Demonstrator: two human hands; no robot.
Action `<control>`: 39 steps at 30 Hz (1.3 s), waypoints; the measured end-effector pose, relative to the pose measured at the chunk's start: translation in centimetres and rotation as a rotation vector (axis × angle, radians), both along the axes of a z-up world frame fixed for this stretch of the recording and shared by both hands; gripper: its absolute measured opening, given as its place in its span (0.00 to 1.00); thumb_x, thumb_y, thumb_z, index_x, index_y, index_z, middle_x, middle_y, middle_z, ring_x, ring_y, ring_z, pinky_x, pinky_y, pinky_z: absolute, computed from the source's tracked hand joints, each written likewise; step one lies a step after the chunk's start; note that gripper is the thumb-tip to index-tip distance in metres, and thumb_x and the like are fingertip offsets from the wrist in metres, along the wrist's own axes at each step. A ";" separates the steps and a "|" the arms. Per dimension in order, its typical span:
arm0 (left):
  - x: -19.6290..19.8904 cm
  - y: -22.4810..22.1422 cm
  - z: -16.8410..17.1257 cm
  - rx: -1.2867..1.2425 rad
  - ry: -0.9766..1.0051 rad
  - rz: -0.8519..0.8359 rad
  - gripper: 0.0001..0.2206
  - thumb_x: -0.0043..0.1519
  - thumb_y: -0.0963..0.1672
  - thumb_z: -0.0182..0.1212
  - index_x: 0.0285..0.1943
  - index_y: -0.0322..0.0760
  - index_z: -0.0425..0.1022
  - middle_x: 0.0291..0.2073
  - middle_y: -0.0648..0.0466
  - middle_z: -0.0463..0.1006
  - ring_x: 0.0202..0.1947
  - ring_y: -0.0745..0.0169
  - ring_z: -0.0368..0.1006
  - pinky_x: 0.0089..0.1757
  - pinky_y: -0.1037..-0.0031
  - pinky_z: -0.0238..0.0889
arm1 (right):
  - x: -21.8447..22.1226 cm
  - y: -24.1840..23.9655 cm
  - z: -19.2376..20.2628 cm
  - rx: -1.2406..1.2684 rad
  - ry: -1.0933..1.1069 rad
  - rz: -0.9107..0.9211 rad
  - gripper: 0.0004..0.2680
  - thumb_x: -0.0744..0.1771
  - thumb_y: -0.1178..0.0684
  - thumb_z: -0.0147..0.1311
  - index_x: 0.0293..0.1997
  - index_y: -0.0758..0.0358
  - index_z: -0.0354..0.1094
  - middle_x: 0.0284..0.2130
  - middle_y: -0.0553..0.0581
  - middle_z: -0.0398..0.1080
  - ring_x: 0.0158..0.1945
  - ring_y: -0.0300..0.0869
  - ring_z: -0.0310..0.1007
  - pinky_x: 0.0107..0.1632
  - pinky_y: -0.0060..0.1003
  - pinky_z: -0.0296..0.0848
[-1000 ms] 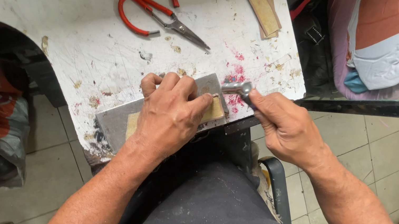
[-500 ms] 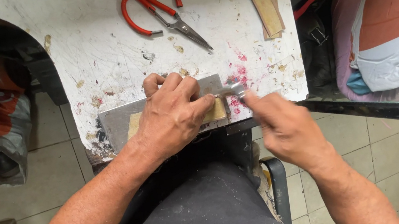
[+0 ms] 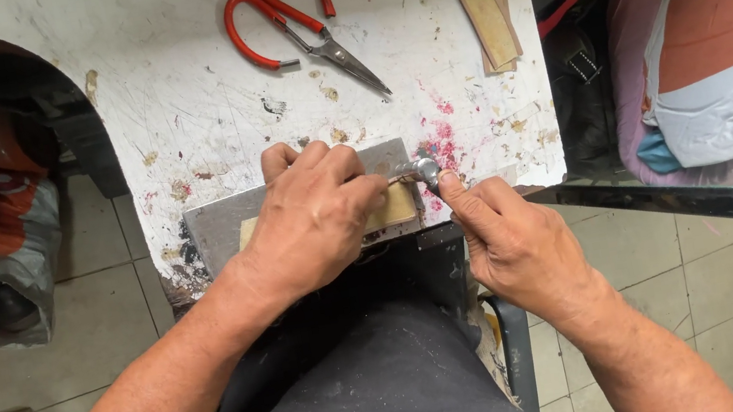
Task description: Hammering and trimming a piece of material on a metal block at a repair bench
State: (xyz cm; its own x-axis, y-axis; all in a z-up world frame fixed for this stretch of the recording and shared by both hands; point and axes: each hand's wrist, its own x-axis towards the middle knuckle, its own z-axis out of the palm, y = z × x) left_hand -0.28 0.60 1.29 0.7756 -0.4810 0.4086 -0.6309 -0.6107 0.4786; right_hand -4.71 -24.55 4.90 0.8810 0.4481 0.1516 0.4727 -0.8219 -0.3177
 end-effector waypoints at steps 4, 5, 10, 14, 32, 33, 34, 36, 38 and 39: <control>-0.2 0.6 0.0 -0.009 0.057 -0.017 0.11 0.67 0.43 0.52 0.34 0.42 0.79 0.27 0.53 0.68 0.27 0.57 0.67 0.39 0.61 0.57 | -0.1 -0.2 -0.4 0.001 -0.005 0.003 0.16 0.69 0.58 0.51 0.66 0.53 0.69 0.30 0.56 0.68 0.25 0.59 0.73 0.24 0.55 0.72; -0.3 0.9 -0.1 -0.002 0.056 -0.019 0.11 0.67 0.43 0.52 0.35 0.43 0.80 0.27 0.53 0.69 0.28 0.56 0.67 0.40 0.60 0.56 | -0.2 -0.2 -0.6 -0.001 -0.012 0.002 0.17 0.69 0.58 0.51 0.67 0.53 0.69 0.30 0.57 0.68 0.25 0.60 0.73 0.23 0.56 0.71; -0.5 1.3 0.7 0.023 0.034 -0.036 0.10 0.66 0.42 0.52 0.37 0.43 0.81 0.27 0.54 0.68 0.28 0.56 0.66 0.42 0.58 0.56 | -0.2 -0.6 -1.3 0.038 0.000 -0.002 0.16 0.69 0.57 0.50 0.67 0.53 0.69 0.31 0.57 0.69 0.27 0.61 0.73 0.24 0.56 0.71; -0.9 1.2 0.3 0.061 -0.024 -0.003 0.09 0.66 0.42 0.52 0.39 0.42 0.80 0.27 0.54 0.67 0.29 0.57 0.64 0.43 0.58 0.53 | 0.5 -0.6 -0.3 0.140 0.059 -0.002 0.15 0.70 0.56 0.50 0.67 0.53 0.69 0.29 0.60 0.70 0.26 0.60 0.75 0.25 0.54 0.73; -1.4 0.9 -1.5 -0.009 -0.121 0.026 0.08 0.68 0.43 0.49 0.43 0.43 0.76 0.30 0.54 0.63 0.29 0.55 0.62 0.40 0.60 0.52 | 0.1 -0.4 -1.8 0.075 0.011 0.057 0.17 0.69 0.58 0.52 0.67 0.53 0.69 0.30 0.57 0.69 0.27 0.58 0.74 0.26 0.54 0.74; -1.6 1.3 -1.3 -0.008 -0.117 0.028 0.08 0.68 0.43 0.49 0.43 0.43 0.76 0.30 0.54 0.63 0.29 0.55 0.62 0.40 0.60 0.52 | 0.1 -0.5 -1.8 0.077 0.015 0.058 0.17 0.69 0.58 0.52 0.67 0.53 0.69 0.30 0.57 0.69 0.27 0.58 0.74 0.26 0.54 0.74; -1.8 1.7 -1.1 0.016 -0.085 0.030 0.09 0.68 0.43 0.48 0.43 0.43 0.77 0.29 0.54 0.64 0.28 0.57 0.62 0.40 0.61 0.52 | 0.1 -0.6 -1.9 0.065 0.004 0.069 0.17 0.69 0.57 0.51 0.67 0.52 0.69 0.31 0.57 0.69 0.26 0.58 0.74 0.25 0.54 0.74; -1.4 2.3 -0.8 0.041 -0.062 0.017 0.11 0.68 0.42 0.48 0.43 0.44 0.79 0.28 0.55 0.66 0.27 0.58 0.62 0.40 0.61 0.53 | 0.3 -0.5 -2.0 0.055 -0.018 0.065 0.17 0.69 0.57 0.51 0.67 0.52 0.69 0.31 0.56 0.69 0.26 0.58 0.74 0.25 0.54 0.74; -1.7 2.5 -0.5 0.037 -0.062 0.018 0.10 0.68 0.43 0.49 0.44 0.44 0.78 0.29 0.55 0.64 0.26 0.58 0.61 0.39 0.62 0.53 | 0.1 -0.4 -1.9 0.062 -0.022 0.061 0.18 0.69 0.58 0.51 0.68 0.52 0.68 0.31 0.56 0.69 0.26 0.58 0.74 0.25 0.55 0.74; -1.8 2.5 -0.8 0.037 -0.064 0.024 0.10 0.68 0.43 0.49 0.44 0.44 0.78 0.29 0.55 0.64 0.26 0.58 0.61 0.39 0.62 0.53 | 0.1 -0.4 -1.9 0.061 -0.025 0.066 0.18 0.69 0.58 0.51 0.68 0.52 0.68 0.31 0.56 0.69 0.26 0.58 0.74 0.25 0.55 0.74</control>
